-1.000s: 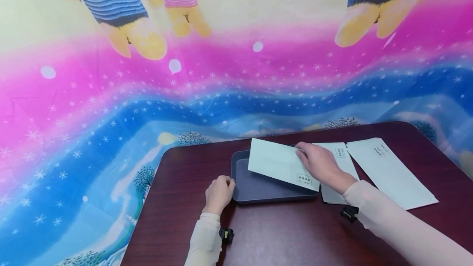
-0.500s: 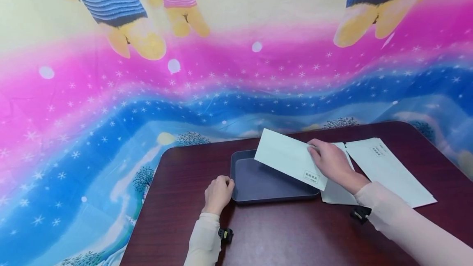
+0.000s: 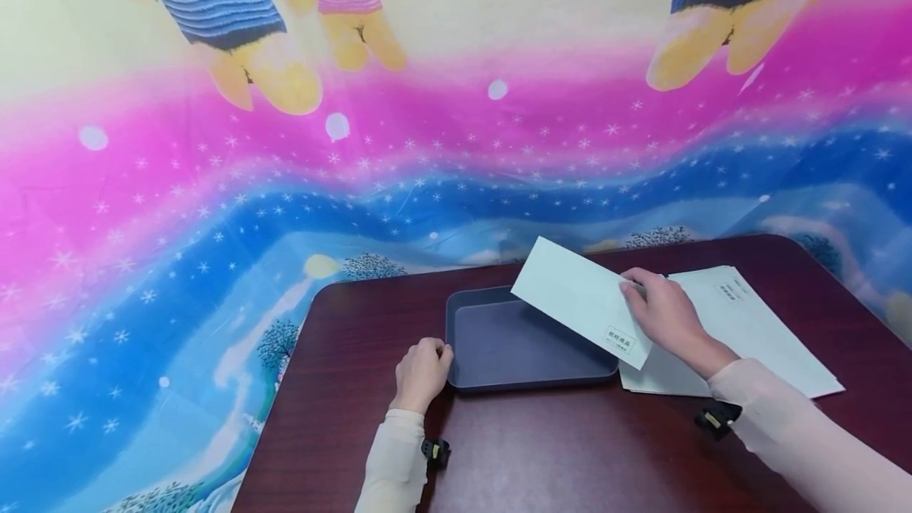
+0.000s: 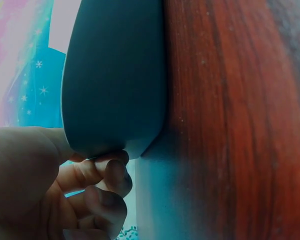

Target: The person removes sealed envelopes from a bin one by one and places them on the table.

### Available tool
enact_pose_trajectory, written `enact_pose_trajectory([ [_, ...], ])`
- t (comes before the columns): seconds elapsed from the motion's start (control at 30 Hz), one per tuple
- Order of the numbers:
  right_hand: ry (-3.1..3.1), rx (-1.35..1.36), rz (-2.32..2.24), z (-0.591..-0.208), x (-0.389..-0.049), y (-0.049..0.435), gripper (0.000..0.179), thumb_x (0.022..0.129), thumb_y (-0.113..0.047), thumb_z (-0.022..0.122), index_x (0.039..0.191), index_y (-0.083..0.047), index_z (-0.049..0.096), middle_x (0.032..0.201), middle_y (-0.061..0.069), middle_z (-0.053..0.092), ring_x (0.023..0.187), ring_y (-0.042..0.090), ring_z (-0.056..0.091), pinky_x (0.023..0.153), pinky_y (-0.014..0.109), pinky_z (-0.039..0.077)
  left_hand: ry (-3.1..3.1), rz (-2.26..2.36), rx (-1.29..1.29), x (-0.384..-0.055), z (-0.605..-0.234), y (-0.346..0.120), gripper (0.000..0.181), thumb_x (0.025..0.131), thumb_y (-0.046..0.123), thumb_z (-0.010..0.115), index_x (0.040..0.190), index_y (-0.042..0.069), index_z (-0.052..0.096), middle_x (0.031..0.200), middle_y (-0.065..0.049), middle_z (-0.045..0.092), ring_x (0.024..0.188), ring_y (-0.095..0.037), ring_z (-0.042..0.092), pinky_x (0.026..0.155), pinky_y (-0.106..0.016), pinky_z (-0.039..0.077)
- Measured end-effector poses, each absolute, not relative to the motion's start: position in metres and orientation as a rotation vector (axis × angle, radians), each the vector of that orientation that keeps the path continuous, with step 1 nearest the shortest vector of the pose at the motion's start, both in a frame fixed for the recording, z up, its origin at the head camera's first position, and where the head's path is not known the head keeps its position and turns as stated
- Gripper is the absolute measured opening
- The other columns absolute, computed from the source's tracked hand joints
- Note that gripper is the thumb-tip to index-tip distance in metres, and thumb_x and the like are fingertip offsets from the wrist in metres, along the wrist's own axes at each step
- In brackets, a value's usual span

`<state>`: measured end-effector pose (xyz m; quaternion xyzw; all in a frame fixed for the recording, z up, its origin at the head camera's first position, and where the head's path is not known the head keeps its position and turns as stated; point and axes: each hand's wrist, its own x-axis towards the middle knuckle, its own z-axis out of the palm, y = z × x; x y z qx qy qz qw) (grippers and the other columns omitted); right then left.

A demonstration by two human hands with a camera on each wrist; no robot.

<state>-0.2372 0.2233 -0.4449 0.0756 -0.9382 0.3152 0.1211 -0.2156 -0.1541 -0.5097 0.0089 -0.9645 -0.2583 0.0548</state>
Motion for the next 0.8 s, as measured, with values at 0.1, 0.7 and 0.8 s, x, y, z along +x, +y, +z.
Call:
enact_pose_trajectory([
  [0.1,-2.729,0.195,0.918,-0.445,-0.236,0.231,0.027,0.106,-0.017,0.050,0.121,0.000,0.064,0.097,0.021,0.072,0.063,0.019,0.050,0.062,0.034,0.036,-2.922,-0.785,0.028,-0.216,-0.510,-0.155,0.050,0.101,0.023,0.058,0.057,0.022,0.035,0.049,0.007,0.028,0.041,-0.011,0.027,0.043,-0.026,0.018],
  [0.7,-2.736,0.014,0.880,-0.455,-0.233,0.294,0.035,0.106,-0.020,0.047,0.125,0.008,0.059,0.108,0.033,0.066,0.078,0.039,0.061,0.064,0.043,0.044,-2.933,-0.785,0.036,-0.216,-0.510,-0.155,0.050,0.102,0.025,0.057,0.057,0.022,0.034,0.049,0.007,0.028,0.042,-0.011,0.027,0.044,-0.026,0.018],
  [0.8,-2.746,-0.039,0.863,-0.459,-0.234,0.308,0.038,0.107,-0.020,0.045,0.128,0.010,0.055,0.118,0.038,0.060,0.085,0.044,0.063,0.062,0.044,0.045,-2.932,-0.771,0.039,-0.216,-0.509,-0.154,0.050,0.101,0.025,0.058,0.057,0.022,0.034,0.049,0.007,0.027,0.042,-0.011,0.027,0.045,-0.027,0.018],
])
